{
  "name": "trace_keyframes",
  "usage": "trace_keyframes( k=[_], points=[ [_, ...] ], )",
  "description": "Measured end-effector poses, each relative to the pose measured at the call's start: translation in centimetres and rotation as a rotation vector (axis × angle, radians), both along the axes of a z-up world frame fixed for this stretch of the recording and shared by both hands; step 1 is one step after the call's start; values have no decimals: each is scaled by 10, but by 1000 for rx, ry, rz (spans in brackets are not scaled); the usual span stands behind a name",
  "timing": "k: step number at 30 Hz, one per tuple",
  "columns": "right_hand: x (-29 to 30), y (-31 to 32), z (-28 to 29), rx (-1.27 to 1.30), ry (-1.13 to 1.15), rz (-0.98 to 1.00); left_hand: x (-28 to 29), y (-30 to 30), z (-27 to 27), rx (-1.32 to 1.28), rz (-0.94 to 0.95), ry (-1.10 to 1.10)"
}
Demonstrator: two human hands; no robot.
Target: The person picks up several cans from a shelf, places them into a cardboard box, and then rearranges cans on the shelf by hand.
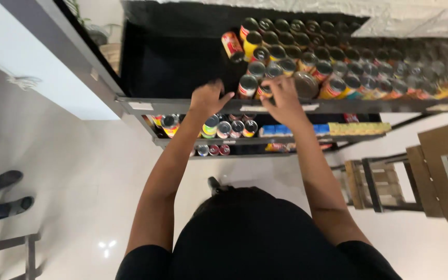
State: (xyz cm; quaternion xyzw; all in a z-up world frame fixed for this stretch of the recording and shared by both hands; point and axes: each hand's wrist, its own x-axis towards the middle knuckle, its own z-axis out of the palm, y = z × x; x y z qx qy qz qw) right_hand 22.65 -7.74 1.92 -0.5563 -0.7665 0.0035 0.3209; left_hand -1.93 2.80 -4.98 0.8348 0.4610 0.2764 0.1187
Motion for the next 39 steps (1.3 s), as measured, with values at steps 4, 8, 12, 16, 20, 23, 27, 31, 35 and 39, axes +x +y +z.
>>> trace_keyframes(
  k=[4, 8, 12, 16, 20, 23, 27, 31, 35, 39],
  points=[
    [-37, 38, -4, 14, -40, 79, -9, 3, -10, -81, 35, 70],
    [-87, 83, -1, 4, -181, -11, -7, -5, -4, -104, 64, 35],
    [-108, 181, -48, -99, -399, -179, -4, -6, -10, 10, 65, 30],
    [-112, 260, -91, -495, -569, -445, -6, -3, -23, 119, 71, -59],
    [-110, 267, -97, -630, -651, -568, -3, 7, -24, 76, 98, -77],
    [-113, 268, -96, -599, -692, -597, -1, 16, -34, 44, 125, -74],
    [-117, 230, -77, -621, -685, -529, -4, 16, -25, -3, 186, -107],
    [-117, 173, -32, -568, -354, -287, -12, 12, -8, 160, 200, -253],
    [-117, 146, -43, -474, -139, -120, -10, 29, -19, 157, -22, -359],
    [-99, 107, -15, -380, -65, -29, -6, 30, -12, -225, -60, -344]
  ],
)
